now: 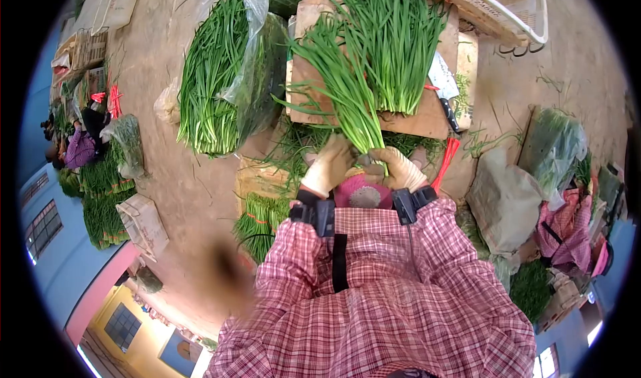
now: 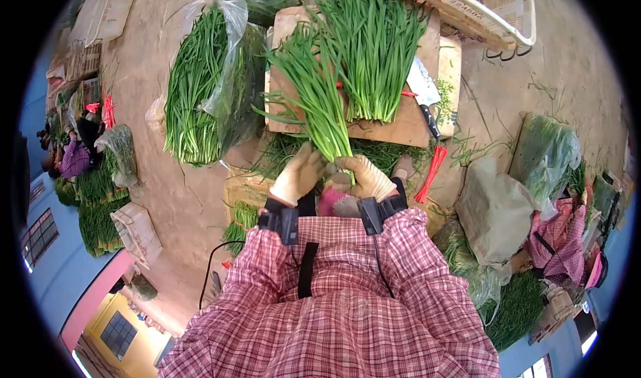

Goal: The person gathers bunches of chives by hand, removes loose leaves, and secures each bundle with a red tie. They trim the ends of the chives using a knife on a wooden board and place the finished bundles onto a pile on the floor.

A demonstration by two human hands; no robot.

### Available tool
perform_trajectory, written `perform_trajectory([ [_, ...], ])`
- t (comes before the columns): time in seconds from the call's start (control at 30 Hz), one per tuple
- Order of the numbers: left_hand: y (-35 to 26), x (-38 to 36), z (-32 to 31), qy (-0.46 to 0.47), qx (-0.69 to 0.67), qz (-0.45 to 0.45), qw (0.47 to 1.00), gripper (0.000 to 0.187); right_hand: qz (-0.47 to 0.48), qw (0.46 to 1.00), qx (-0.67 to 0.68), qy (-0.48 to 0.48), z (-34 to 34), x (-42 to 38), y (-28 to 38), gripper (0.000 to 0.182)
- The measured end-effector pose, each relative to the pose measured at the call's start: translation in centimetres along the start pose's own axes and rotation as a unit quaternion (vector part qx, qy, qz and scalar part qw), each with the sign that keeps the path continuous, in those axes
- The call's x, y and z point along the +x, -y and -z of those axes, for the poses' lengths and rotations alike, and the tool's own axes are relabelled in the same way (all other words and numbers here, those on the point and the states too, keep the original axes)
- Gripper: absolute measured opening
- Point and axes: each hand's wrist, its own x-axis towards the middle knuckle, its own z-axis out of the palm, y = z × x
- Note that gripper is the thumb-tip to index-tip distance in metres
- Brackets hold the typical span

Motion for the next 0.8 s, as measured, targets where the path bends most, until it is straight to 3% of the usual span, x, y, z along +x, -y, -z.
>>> perform_trajectory([
  [0.03,1.0,-0.3,1.4,0.095,-0.012,-0.02,0.995,0.069,0.003,1.0,-0.002,-0.004,-1.0,-1.7,0.2,0.025],
  [0.13,1.3,-1.2,-2.4,0.129,-0.001,-0.022,0.991,0.072,-0.034,0.998,0.021,-0.055,-2.1,-3.8,0.2,0.028],
  [0.17,0.7,-0.5,-4.2,0.162,-0.004,-0.058,0.985,0.076,-0.054,0.994,0.083,0.053,-1.5,-3.6,-0.2,0.028],
  [0.2,0.2,0.2,-4.3,0.124,-0.05,-0.023,0.991,0.077,-0.073,0.974,0.146,0.157,-1.0,-3.8,-0.6,0.029],
  [0.27,-1.1,0.0,-7.1,0.229,-0.112,-0.034,0.966,0.075,-0.062,0.98,0.127,0.138,-3.1,-6.1,1.1,0.028],
  [0.33,-2.1,0.3,-8.0,0.158,-0.045,-0.06,0.985,0.071,-0.041,0.974,0.123,0.185,-3.0,-6.3,2.4,0.029],
  [0.37,-2.9,0.7,-8.9,0.148,-0.028,-0.057,0.987,0.059,-0.014,0.966,0.13,0.223,-2.9,-6.4,3.1,0.029],
  [0.43,-3.2,1.1,-11.3,0.127,-0.008,-0.104,0.986,0.052,0.033,0.976,0.12,0.179,-2.9,-7.9,3.9,0.03],
  [0.5,-3.7,0.8,-13.2,0.085,0.016,-0.156,0.984,0.036,0.186,0.979,-0.048,0.074,-2.0,-9.7,5.0,0.043],
  [0.6,-5.1,-1.5,-17.3,0.078,0.149,-0.218,0.961,0.032,0.383,0.873,-0.279,-0.119,-2.2,-12.8,6.2,0.061],
  [0.63,-5.3,-1.9,-18.1,0.068,0.193,-0.235,0.95,0.028,0.38,0.867,-0.307,-0.1,-2.8,-13.2,7.4,0.07],
  [0.67,-5.4,-1.9,-18.0,0.045,0.249,-0.247,0.936,0.03,0.402,0.855,-0.319,-0.065,-2.9,-12.3,8.5,0.076],
  [0.7,-6.0,-2.1,-17.9,0.026,0.425,-0.313,0.849,0.037,0.443,0.813,-0.372,-0.056,-3.8,-11.6,9.6,0.078],
  [0.73,-6.4,-3.9,-20.0,-0.04,0.394,-0.266,0.879,0.046,0.491,0.76,-0.424,-0.041,-5.6,-11.0,10.7,0.081],
  [0.77,-6.3,-2.0,-17.5,-0.013,0.427,-0.327,0.843,0.051,0.494,0.757,-0.425,-0.049,-8.2,-11.7,11.6,0.081],
  [0.8,-5.4,0.1,-15.3,-0.12,0.515,-0.384,0.757,0.052,0.487,0.771,-0.409,-0.035,-9.7,-11.6,12.3,0.077],
])
